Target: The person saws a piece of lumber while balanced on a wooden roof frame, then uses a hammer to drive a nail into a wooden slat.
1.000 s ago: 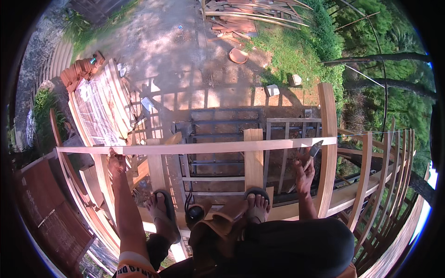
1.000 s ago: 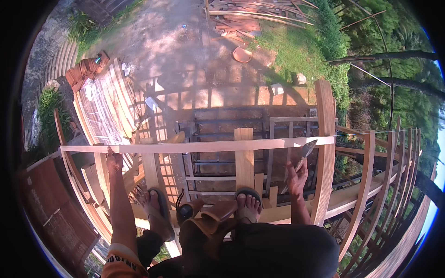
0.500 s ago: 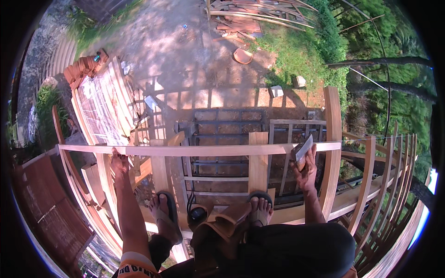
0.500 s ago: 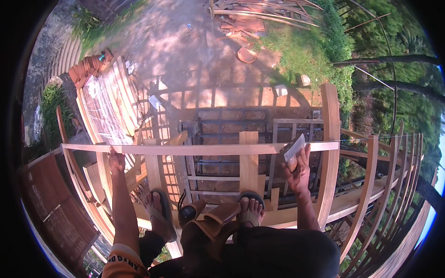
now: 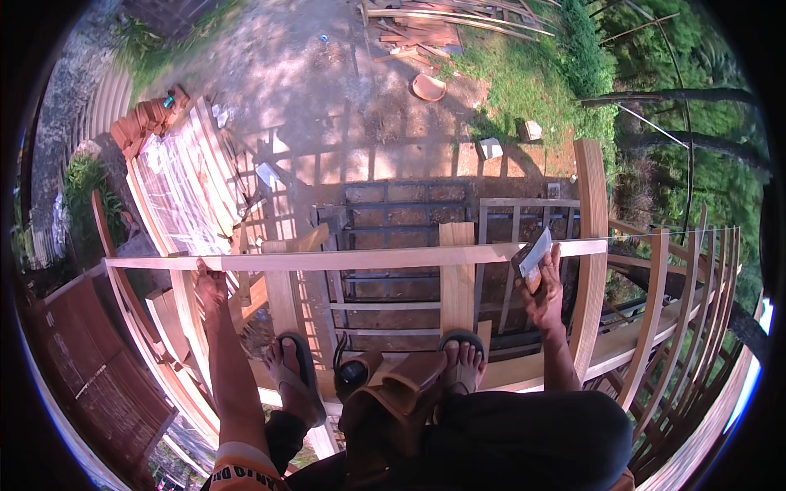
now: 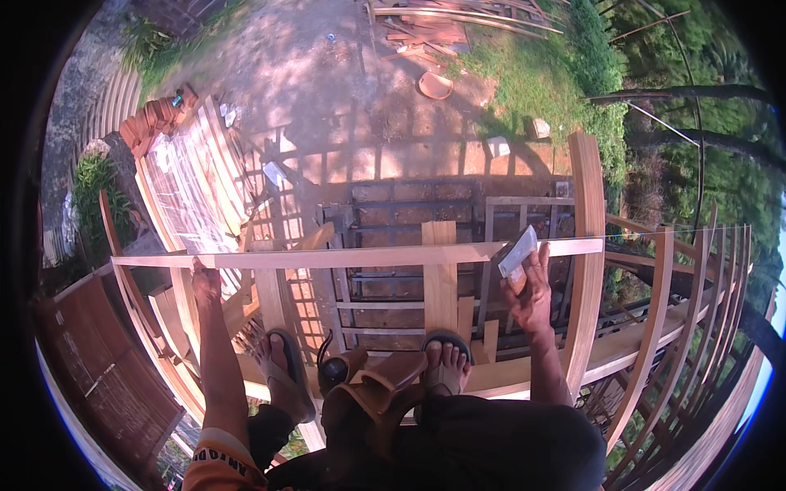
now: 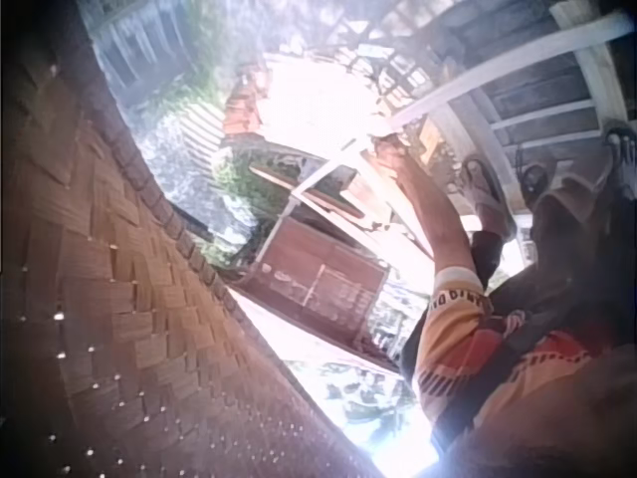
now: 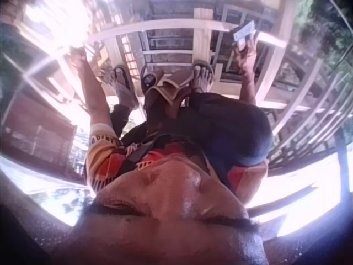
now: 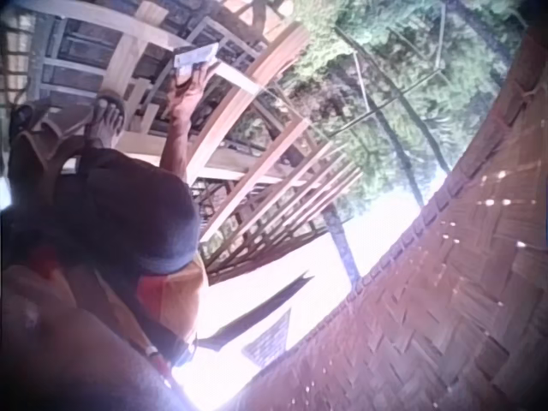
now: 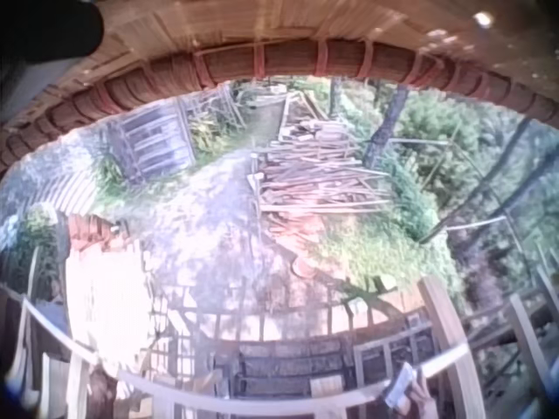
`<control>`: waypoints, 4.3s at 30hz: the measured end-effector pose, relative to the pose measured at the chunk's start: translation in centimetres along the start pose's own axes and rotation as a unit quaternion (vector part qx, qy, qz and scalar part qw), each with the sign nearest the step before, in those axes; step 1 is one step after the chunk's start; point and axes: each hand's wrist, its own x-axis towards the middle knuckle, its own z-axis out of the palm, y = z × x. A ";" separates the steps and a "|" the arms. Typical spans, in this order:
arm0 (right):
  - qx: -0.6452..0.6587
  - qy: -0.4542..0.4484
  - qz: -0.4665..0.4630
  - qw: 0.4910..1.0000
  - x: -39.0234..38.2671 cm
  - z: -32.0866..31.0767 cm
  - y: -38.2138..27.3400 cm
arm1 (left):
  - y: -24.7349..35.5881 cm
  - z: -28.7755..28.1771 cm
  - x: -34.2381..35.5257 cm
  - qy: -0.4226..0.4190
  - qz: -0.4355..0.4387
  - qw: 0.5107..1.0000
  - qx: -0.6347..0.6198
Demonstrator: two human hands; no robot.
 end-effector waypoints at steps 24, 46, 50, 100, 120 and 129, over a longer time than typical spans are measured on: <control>0.068 0.036 0.010 0.997 -1.4 -1.6 2.0 | -5.0 19.8 -14.6 -0.148 0.370 0.846 0.355; 0.068 -0.024 -0.027 0.997 -0.4 -1.5 2.2 | -19.4 32.3 -33.6 -0.514 0.286 0.746 0.312; 0.064 -0.018 -0.040 0.997 -0.7 -1.6 2.8 | -20.0 32.5 -34.8 -0.520 0.268 0.737 0.337; 0.115 -0.095 0.047 0.988 -1.6 -3.4 -13.1 | -20.7 31.3 -35.8 -0.480 0.402 0.663 0.410; 0.084 -0.018 -0.038 0.996 -1.8 -3.6 -14.2 | -17.1 29.4 -27.8 -0.215 0.485 0.518 0.670; 0.081 -0.041 -0.008 0.996 -0.6 -5.6 -17.0 | -15.6 30.4 -28.6 -0.273 0.338 0.495 0.753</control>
